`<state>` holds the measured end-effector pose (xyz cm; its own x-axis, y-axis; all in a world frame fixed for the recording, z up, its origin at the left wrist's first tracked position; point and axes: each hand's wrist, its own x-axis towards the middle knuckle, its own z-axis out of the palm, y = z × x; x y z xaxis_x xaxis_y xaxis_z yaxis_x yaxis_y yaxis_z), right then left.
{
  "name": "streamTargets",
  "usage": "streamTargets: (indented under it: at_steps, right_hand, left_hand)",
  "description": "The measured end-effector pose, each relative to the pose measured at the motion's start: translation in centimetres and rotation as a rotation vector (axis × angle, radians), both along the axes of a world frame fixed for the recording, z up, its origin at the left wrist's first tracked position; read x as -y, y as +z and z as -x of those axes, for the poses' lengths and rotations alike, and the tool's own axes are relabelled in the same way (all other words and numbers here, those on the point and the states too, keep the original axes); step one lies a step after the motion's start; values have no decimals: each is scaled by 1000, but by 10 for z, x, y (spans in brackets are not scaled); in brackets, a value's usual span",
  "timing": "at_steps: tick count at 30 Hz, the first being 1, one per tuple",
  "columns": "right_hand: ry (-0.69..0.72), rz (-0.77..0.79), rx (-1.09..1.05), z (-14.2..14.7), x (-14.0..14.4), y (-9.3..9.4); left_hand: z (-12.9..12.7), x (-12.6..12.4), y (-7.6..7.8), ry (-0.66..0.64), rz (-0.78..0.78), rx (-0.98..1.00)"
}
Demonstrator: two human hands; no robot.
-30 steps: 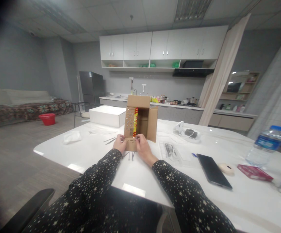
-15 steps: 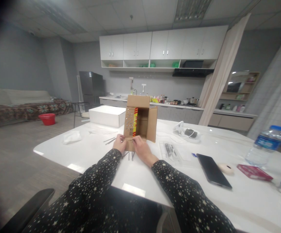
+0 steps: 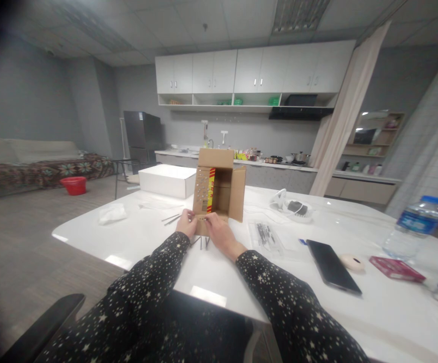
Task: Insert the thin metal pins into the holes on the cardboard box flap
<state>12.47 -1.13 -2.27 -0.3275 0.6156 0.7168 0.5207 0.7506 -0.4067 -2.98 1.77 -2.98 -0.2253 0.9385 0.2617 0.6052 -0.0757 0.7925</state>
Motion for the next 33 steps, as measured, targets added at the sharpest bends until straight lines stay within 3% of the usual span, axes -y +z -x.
streamTargets:
  at_steps: [5,10,18,33]
  right_hand:
    - [71,-114,200,6,11,7]
    - [165,-123,233,6,17,9]
    - [154,-81,299,5,23,8]
    - [173,-16,389,3,27,10]
  left_hand:
    - [-1,-1,1,28,22,0]
    - [-2,2,4,5,12,6]
    - [-2,7,9,5,11,-17]
    - [-2,4,4,4,8,17]
